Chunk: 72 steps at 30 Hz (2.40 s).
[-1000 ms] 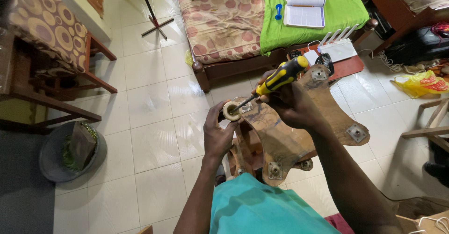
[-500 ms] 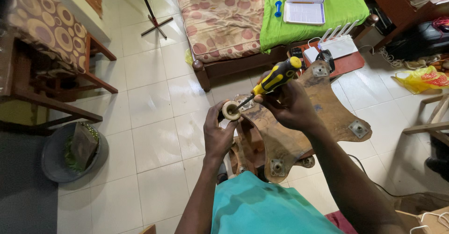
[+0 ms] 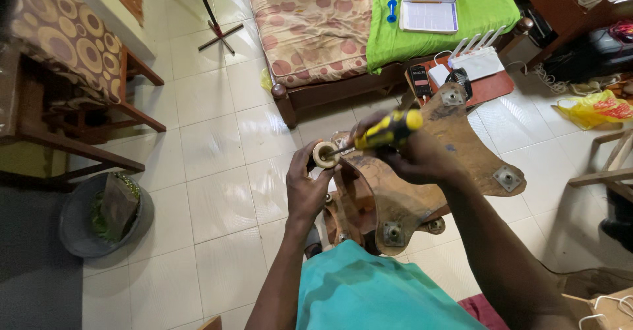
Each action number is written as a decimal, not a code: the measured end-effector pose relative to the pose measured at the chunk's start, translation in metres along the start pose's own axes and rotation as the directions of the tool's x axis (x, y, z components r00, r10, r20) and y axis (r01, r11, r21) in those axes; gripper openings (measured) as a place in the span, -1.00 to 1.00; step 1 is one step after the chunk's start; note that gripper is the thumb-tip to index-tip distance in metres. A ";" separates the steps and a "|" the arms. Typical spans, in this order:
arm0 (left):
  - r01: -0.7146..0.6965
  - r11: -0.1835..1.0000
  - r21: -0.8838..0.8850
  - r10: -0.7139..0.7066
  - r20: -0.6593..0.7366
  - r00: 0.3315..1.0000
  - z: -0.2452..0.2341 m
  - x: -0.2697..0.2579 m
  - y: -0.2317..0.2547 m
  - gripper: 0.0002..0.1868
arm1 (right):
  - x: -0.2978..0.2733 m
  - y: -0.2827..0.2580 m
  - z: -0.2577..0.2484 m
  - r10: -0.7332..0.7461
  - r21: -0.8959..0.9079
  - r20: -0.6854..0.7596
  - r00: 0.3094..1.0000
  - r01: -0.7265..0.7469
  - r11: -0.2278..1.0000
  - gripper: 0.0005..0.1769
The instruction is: The person uses a screwdriver to attach small cylindrical wooden pieces to a larger wooden furniture component. They repeatedly pick up parts from a nearby table, align them, and tighten screws to secure them in place.
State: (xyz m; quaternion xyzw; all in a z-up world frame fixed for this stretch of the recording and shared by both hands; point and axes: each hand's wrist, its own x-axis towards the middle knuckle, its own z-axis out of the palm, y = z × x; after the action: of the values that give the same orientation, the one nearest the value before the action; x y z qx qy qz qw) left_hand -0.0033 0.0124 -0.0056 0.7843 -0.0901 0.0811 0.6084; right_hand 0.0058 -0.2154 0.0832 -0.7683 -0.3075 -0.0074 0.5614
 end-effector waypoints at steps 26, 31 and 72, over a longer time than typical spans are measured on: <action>0.027 1.000 0.011 -0.029 0.260 0.965 0.021 0.049 -0.005 -0.32 | 0.048 -0.012 0.003 -0.086 -0.257 -0.203 0.975 0.032 0.966 -0.47; 0.010 1.000 0.012 -0.013 0.301 0.954 0.023 0.055 -0.011 -0.33 | 0.046 0.000 0.002 -0.034 -0.217 -0.229 0.973 -0.017 0.976 -0.51; 0.054 0.977 -0.208 0.043 0.438 0.898 0.020 0.073 -0.052 -0.40 | 0.041 -0.002 -0.006 -0.003 -0.246 -0.279 0.960 -0.068 0.967 -0.59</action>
State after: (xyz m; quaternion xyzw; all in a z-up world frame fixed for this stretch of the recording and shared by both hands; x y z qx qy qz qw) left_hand 0.0804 0.0024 -0.0424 0.7122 -0.2314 -0.1103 0.6535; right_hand 0.0400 -0.2010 0.1017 -0.8301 -0.2096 -0.1447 0.4960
